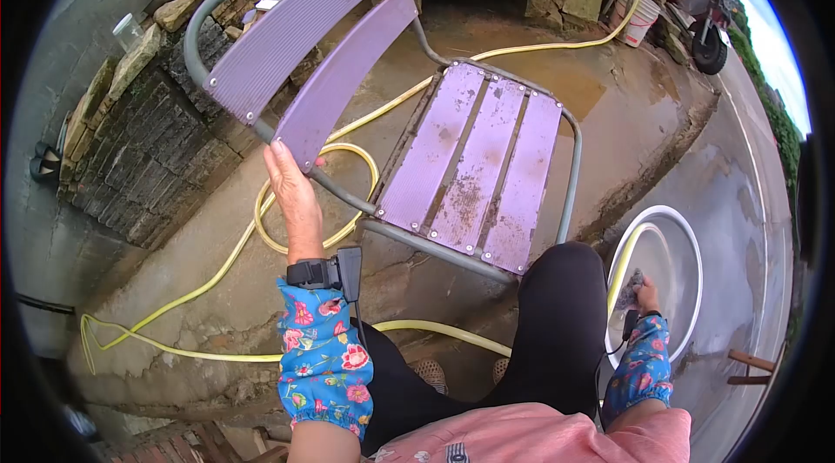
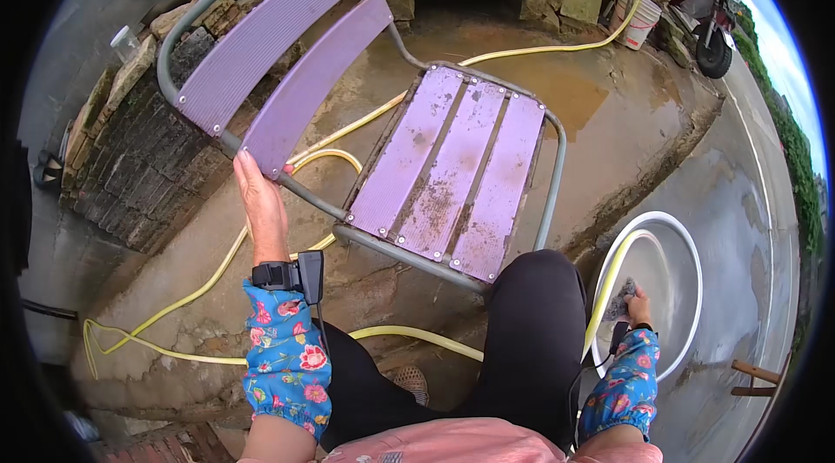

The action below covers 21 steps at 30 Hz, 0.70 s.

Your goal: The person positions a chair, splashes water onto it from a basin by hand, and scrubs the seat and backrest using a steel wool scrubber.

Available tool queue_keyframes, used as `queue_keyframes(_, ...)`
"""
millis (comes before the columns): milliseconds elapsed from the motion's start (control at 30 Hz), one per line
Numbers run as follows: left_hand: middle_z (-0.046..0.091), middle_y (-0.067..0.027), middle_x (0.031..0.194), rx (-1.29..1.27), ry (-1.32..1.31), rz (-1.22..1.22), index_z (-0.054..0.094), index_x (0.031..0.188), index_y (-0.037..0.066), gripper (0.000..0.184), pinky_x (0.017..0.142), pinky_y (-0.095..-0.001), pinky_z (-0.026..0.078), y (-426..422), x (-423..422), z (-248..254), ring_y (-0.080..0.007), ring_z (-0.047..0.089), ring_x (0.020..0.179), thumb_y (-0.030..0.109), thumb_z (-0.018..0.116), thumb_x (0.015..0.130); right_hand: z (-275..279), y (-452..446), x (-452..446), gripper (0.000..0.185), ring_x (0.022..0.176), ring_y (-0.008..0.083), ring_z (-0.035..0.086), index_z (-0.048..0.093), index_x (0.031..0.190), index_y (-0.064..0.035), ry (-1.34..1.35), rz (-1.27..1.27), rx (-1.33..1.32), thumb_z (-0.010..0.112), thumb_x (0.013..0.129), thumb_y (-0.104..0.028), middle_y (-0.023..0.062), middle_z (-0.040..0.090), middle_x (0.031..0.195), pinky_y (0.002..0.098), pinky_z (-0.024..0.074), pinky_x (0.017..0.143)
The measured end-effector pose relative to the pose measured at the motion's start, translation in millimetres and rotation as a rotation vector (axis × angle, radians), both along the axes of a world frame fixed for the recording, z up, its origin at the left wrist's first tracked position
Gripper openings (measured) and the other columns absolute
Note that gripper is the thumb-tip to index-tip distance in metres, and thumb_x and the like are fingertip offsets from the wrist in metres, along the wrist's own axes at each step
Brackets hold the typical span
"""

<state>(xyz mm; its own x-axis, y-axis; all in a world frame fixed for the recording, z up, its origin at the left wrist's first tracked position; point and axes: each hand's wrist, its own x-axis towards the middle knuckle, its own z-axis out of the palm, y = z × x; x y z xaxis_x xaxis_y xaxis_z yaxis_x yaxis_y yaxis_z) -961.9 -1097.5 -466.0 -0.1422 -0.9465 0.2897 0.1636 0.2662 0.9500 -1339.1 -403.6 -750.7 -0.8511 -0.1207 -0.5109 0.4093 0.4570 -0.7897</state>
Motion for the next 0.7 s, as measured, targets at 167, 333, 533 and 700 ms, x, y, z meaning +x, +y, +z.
queue_keyframes(167, 0.06, -0.0076, 0.103, 0.073, 0.201, -0.19, 0.049, 0.12, 0.005, 0.05, 0.078, -0.0323, 0.046, -3, 7, -4, -0.016, 0.056, 0.085, 0.047, 0.031, 0.101, 250, -265, -4, 0.051, 0.087, 0.0102, 0.062, 0.04, 0.137, -0.0034, 0.184, 0.412, -0.51, 0.047, 0.087, 0.002, 0.0026, 0.063, 0.104, 0.025, 0.0513, 0.075)
queue_keyframes(333, 0.056, -0.0104, 0.119, 0.117, 0.273, -0.338, 0.047, 0.128, 0.002, 0.054, 0.092, -0.0341, 0.042, -5, 12, -5, -0.0194, 0.053, 0.106, 0.045, 0.03, 0.101, 349, -520, 123, 0.055, 0.089, 0.0066, 0.053, 0.036, 0.14, -0.0042, 0.473, 1.066, -0.729, 0.054, 0.088, 0.0, 0.0009, 0.057, 0.107, 0.0244, 0.0459, 0.079)
queue_keyframes(533, 0.049, -0.01, 0.134, 0.211, 0.343, -0.322, 0.044, 0.133, 0.001, 0.051, 0.104, -0.0357, 0.035, -3, 10, 0, -0.0197, 0.046, 0.122, 0.04, 0.032, 0.102, 317, -659, 264, 0.036, 0.086, 0.0363, 0.06, 0.05, 0.112, -0.0016, 1.17, 1.057, -0.897, 0.061, 0.078, -0.002, 0.0187, 0.058, 0.091, 0.0401, 0.048, 0.077)
queue_keyframes(700, 0.047, -0.0092, 0.135, 0.18, 0.284, -0.287, 0.042, 0.134, 0.002, 0.052, 0.107, -0.0358, 0.032, -1, 12, -4, -0.0198, 0.044, 0.125, 0.041, 0.032, 0.102, 263, -643, 248, 0.032, 0.09, 0.0396, 0.059, 0.053, 0.108, -0.0027, 1.076, 1.061, -0.691, 0.06, 0.077, -0.002, 0.0204, 0.058, 0.095, 0.0379, 0.0487, 0.078)
